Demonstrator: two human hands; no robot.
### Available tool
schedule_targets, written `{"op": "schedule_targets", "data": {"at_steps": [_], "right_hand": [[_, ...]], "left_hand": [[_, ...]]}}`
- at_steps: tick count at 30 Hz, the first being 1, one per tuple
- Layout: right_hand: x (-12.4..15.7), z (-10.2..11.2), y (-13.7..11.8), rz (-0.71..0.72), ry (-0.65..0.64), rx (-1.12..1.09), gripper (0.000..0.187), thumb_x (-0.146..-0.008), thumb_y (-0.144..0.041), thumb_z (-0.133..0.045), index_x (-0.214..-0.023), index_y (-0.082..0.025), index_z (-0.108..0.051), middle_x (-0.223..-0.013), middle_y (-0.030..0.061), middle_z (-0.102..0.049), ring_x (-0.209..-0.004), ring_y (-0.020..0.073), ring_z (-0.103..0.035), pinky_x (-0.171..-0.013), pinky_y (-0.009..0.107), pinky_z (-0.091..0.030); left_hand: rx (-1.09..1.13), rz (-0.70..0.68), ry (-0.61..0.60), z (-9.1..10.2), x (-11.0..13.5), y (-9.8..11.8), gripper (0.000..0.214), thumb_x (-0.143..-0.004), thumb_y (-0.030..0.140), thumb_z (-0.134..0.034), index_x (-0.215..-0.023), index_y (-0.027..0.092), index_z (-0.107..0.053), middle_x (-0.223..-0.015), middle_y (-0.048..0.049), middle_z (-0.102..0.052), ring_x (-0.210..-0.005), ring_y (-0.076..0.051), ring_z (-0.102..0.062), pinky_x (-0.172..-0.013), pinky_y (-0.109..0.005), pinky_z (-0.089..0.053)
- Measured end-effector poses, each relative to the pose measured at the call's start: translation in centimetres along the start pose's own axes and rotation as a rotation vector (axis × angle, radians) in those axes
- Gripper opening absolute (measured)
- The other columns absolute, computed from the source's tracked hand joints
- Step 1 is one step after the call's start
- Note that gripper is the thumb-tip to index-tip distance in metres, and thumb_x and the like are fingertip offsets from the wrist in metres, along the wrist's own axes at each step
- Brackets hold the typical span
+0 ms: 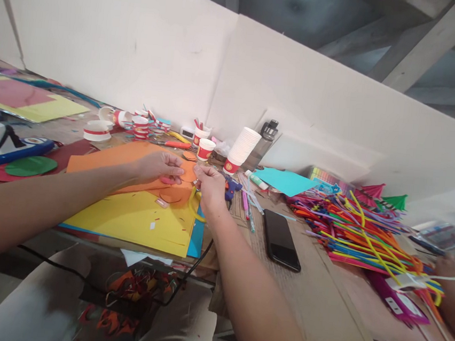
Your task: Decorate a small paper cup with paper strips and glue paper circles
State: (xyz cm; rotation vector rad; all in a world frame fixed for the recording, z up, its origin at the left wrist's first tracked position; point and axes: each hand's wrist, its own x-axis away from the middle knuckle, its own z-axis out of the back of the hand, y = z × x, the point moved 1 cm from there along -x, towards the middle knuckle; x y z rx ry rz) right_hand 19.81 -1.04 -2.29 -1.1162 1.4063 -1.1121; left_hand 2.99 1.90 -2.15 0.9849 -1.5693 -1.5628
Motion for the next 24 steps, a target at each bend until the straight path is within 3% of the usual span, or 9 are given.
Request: {"op": "schedule_targets", "data": {"at_steps": [2, 5, 8, 10, 14, 17, 19, 21, 24], "right_hand": [[0.0, 0.2, 0.2, 0.045, 0.048, 0.156, 0.026, -0.068, -0.038, -0.072, -0.079, -0.018, -0.059, -0.068, -0.0026, -0.056, -0.053, 0.0096, -0.045, -0.054, 0.026, -0.039], [0.6, 0.4, -0.4, 0.37, 0.142, 0.557, 0.028, -0.077, -0.031, -0.066, -0.101, -0.019, -0.061, -0.094, 0.0055, -0.063, -0.082, 0.0184, -0.057, -0.073, 0.034, -0.048], [1.5, 0.1, -1.3, 0.727, 0.051, 0.88, 0.026, -0.084, -0.03, -0.064, -0.108, -0.021, -0.065, -0.113, 0.0105, -0.062, -0.11, 0.0258, -0.053, -0.095, 0.043, -0.044], [1.9, 0.0, -1.6, 0.815, -0.022, 1.002, 0.023, -0.085, -0.03, -0.066, -0.106, -0.021, -0.068, -0.112, 0.011, -0.065, -0.112, 0.0282, -0.052, -0.098, 0.046, -0.041], [1.9, 0.0, -1.7, 0.787, -0.012, 1.022, 0.016, -0.088, -0.021, -0.06, -0.098, -0.022, -0.073, -0.101, 0.0089, -0.072, -0.1, 0.0272, -0.058, -0.091, 0.044, -0.044], [1.8, 0.1, -1.7, 0.692, -0.008, 0.843, 0.018, -0.09, -0.023, -0.057, -0.094, -0.02, -0.074, -0.095, 0.0072, -0.074, -0.09, 0.023, -0.064, -0.083, 0.038, -0.048], [1.8, 0.2, -1.8, 0.592, 0.013, 0.716, 0.017, -0.088, -0.027, -0.059, -0.09, -0.019, -0.074, -0.089, 0.0052, -0.075, -0.08, 0.0201, -0.065, -0.075, 0.033, -0.049], [1.9, 0.2, -1.9, 0.504, 0.04, 0.637, 0.017, -0.085, -0.03, -0.061, -0.087, -0.018, -0.074, -0.081, 0.0031, -0.074, -0.07, 0.0177, -0.063, -0.068, 0.03, -0.048], [2.0, 0.1, -1.9, 0.456, 0.062, 0.598, 0.017, -0.082, -0.031, -0.063, -0.083, -0.017, -0.074, -0.075, 0.0023, -0.073, -0.065, 0.0163, -0.061, -0.064, 0.029, -0.047]], "left_hand": [[0.014, 0.006, 0.004, 0.0, 0.1, 0.1, 0.032, -0.059, 0.028, -0.087, -0.075, 0.015, -0.062, -0.061, -0.0015, -0.066, -0.059, -0.013, -0.067, -0.047, -0.017, -0.04], [0.008, 0.011, 0.049, 0.2, 0.4, 0.5, 0.032, -0.062, 0.024, -0.084, -0.084, 0.014, -0.062, -0.061, -0.0018, -0.067, -0.056, -0.013, -0.066, -0.048, -0.019, -0.042], [0.078, -0.016, 0.078, 0.4, 0.8, 1.0, 0.03, -0.065, 0.022, -0.081, -0.087, 0.014, -0.062, -0.063, -0.0016, -0.067, -0.056, -0.012, -0.063, -0.053, -0.022, -0.047], [0.161, -0.032, 0.052, 0.4, 1.0, 1.3, 0.031, -0.065, 0.022, -0.081, -0.087, 0.014, -0.061, -0.065, -0.0013, -0.067, -0.056, -0.012, -0.062, -0.054, -0.023, -0.048], [0.203, -0.051, 0.001, 0.2, 1.1, 1.3, 0.031, -0.072, 0.039, -0.078, -0.079, 0.014, -0.061, -0.068, -0.0045, -0.067, -0.057, -0.013, -0.061, -0.054, -0.026, -0.046], [0.071, -0.161, 0.074, 0.4, 0.9, 1.0, 0.039, -0.079, 0.052, -0.069, -0.081, 0.013, -0.065, -0.072, -0.0053, -0.067, -0.061, -0.012, -0.059, -0.057, -0.025, -0.045], [-0.041, -0.25, 0.116, 0.5, 0.8, 0.9, 0.039, -0.079, 0.052, -0.069, -0.088, 0.014, -0.069, -0.08, -0.0047, -0.069, -0.068, -0.012, -0.059, -0.063, -0.025, -0.046], [-0.112, -0.289, 0.084, 0.6, 0.7, 0.9, 0.036, -0.075, 0.048, -0.074, -0.091, 0.016, -0.07, -0.086, -0.004, -0.071, -0.073, -0.012, -0.061, -0.068, -0.026, -0.047], [-0.166, -0.279, 0.055, 0.4, 0.9, 1.0, 0.03, -0.07, 0.041, -0.078, -0.081, 0.014, -0.069, -0.075, -0.0034, -0.07, -0.067, -0.013, -0.061, -0.065, -0.025, -0.047]]}}
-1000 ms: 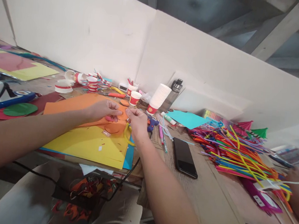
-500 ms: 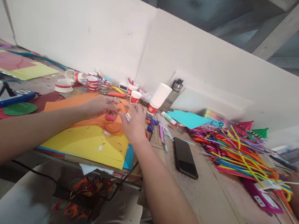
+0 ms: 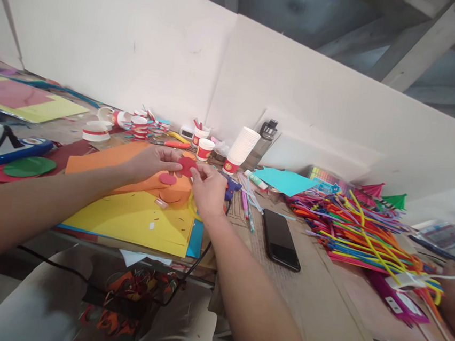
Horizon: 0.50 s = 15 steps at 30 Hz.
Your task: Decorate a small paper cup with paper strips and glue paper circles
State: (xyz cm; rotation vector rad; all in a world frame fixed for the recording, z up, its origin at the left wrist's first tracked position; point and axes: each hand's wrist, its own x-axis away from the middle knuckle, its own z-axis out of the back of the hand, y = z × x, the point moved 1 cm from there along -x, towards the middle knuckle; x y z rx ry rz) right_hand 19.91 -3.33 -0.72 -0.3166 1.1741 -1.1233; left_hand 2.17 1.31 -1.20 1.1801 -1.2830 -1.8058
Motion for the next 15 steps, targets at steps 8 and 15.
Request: {"op": "schedule_targets", "data": {"at_steps": [8, 15], "right_hand": [[0.38, -0.42, -0.14, 0.17, -0.042, 0.09, 0.016, -0.084, -0.032, -0.063, -0.088, -0.02, -0.073, -0.084, 0.0053, -0.073, -0.075, 0.0184, -0.063, -0.071, 0.031, -0.049], [0.48, -0.28, -0.57, 0.184, -0.119, 0.068, 0.019, -0.085, -0.036, -0.064, -0.092, -0.02, -0.072, -0.086, 0.0048, -0.072, -0.076, 0.0173, -0.061, -0.07, 0.03, -0.047]], "left_hand": [[-0.025, -0.042, 0.098, -0.18, 0.22, 0.29, 0.023, -0.073, 0.034, -0.075, -0.08, 0.014, -0.067, -0.071, -0.0034, -0.068, -0.062, -0.012, -0.06, -0.059, -0.024, -0.047], [0.044, -0.016, 0.044, -0.45, 0.06, 0.32, 0.024, -0.074, 0.034, -0.074, -0.083, 0.014, -0.065, -0.071, -0.0028, -0.067, -0.062, -0.011, -0.059, -0.06, -0.025, -0.049]]}}
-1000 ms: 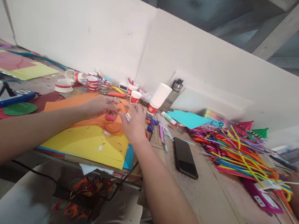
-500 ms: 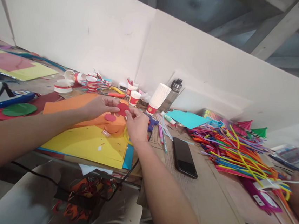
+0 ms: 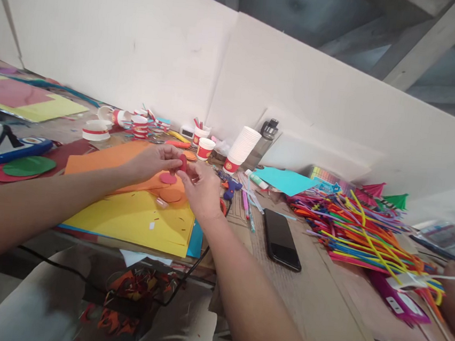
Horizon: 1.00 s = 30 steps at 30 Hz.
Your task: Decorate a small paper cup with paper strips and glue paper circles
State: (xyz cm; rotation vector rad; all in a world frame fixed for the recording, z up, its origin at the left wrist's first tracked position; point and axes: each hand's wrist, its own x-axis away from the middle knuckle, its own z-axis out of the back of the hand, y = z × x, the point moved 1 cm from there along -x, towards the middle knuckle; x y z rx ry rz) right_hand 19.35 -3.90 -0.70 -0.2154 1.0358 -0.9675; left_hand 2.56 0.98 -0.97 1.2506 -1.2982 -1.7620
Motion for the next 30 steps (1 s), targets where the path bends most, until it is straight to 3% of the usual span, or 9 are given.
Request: {"op": "schedule_targets", "data": {"at_steps": [5, 11, 21, 27, 30], "right_hand": [[-0.1, -0.3, 0.6, -0.111, -0.058, -0.215, 0.031, -0.092, -0.045, -0.052, -0.088, -0.02, -0.069, -0.082, 0.0026, -0.069, -0.073, 0.0147, -0.06, -0.067, 0.027, -0.048], [-0.3, -0.5, 1.2, -0.23, -0.024, -0.295, 0.025, -0.084, -0.043, -0.061, -0.085, -0.019, -0.068, -0.079, 0.0018, -0.069, -0.067, 0.0137, -0.059, -0.063, 0.027, -0.048], [0.2, -0.1, -0.4, -0.039, 0.065, 0.025, 0.015, -0.086, -0.028, -0.055, -0.085, -0.02, -0.068, -0.088, 0.0055, -0.07, -0.076, 0.0166, -0.062, -0.071, 0.03, -0.051], [0.1, 0.0, -0.2, -0.018, 0.08, 0.083, 0.013, -0.087, -0.025, -0.053, -0.082, -0.021, -0.065, -0.086, 0.0055, -0.069, -0.076, 0.0176, -0.061, -0.072, 0.031, -0.049], [0.1, -0.1, -0.2, 0.013, 0.074, 0.1, 0.013, -0.087, -0.024, -0.053, -0.081, -0.021, -0.064, -0.085, 0.0053, -0.068, -0.077, 0.0177, -0.061, -0.073, 0.032, -0.049]], "left_hand": [[0.014, -0.045, 0.006, 0.1, 0.0, -0.4, 0.025, -0.073, 0.033, -0.076, -0.087, 0.015, -0.065, -0.077, -0.004, -0.07, -0.07, -0.013, -0.064, -0.068, -0.028, -0.052], [0.008, -0.052, -0.035, -0.1, 0.1, -0.2, 0.028, -0.072, 0.034, -0.077, -0.089, 0.014, -0.067, -0.085, -0.005, -0.071, -0.076, -0.014, -0.065, -0.074, -0.029, -0.052], [-0.052, -0.047, -0.04, -0.4, 0.4, 0.4, 0.032, -0.074, 0.039, -0.075, -0.092, 0.014, -0.07, -0.092, -0.0075, -0.071, -0.084, -0.017, -0.065, -0.08, -0.033, -0.053], [0.078, 0.04, -0.064, -0.6, 0.7, 0.2, 0.043, -0.08, 0.05, -0.07, -0.108, 0.018, -0.067, -0.11, -0.0087, -0.067, -0.098, -0.02, -0.066, -0.079, -0.035, -0.057], [0.12, 0.085, -0.07, -0.7, 0.8, 0.2, 0.044, -0.078, 0.049, -0.072, -0.108, 0.017, -0.067, -0.109, -0.0084, -0.068, -0.093, -0.02, -0.068, -0.078, -0.035, -0.058]]}}
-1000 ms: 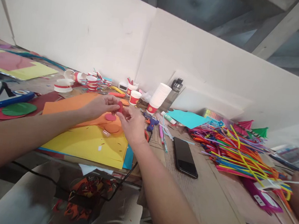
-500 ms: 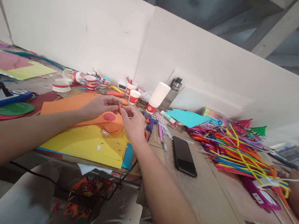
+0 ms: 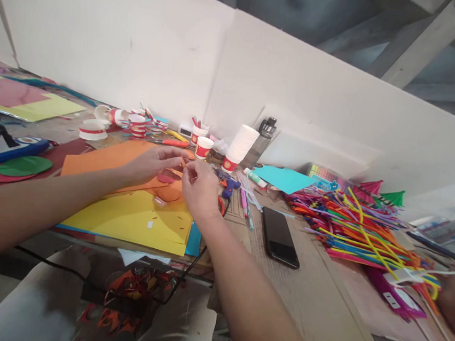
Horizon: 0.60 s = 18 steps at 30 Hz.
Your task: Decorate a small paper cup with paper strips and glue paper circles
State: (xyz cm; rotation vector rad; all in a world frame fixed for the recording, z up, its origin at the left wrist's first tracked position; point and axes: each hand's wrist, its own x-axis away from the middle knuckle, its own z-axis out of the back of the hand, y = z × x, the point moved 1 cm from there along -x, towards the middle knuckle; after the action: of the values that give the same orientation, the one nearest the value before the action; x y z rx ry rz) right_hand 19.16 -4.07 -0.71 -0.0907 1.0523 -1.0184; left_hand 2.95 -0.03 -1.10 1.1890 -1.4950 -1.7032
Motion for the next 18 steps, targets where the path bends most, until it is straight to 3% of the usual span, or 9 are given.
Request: {"op": "schedule_targets", "data": {"at_steps": [8, 18], "right_hand": [[0.0, -0.23, 0.2, -0.068, -0.008, -0.082, 0.015, -0.088, -0.027, -0.053, -0.084, -0.02, -0.066, -0.088, 0.0053, -0.071, -0.078, 0.0173, -0.063, -0.074, 0.032, -0.05], [-0.18, -0.15, -0.34, -0.212, -0.035, -0.296, 0.019, -0.086, -0.038, -0.057, -0.087, -0.019, -0.061, -0.084, 0.0029, -0.068, -0.076, 0.0152, -0.06, -0.068, 0.029, -0.049]], "left_hand": [[-0.019, -0.02, 0.03, -0.19, -0.01, 0.5, 0.041, -0.075, 0.042, -0.076, -0.107, 0.018, -0.069, -0.108, -0.0078, -0.069, -0.089, -0.017, -0.068, -0.078, -0.032, -0.056], [-0.114, -0.058, 0.034, 0.14, -0.2, 0.38, 0.046, -0.076, 0.044, -0.073, -0.114, 0.019, -0.069, -0.109, -0.0079, -0.071, -0.086, -0.016, -0.065, -0.072, -0.028, -0.054]]}}
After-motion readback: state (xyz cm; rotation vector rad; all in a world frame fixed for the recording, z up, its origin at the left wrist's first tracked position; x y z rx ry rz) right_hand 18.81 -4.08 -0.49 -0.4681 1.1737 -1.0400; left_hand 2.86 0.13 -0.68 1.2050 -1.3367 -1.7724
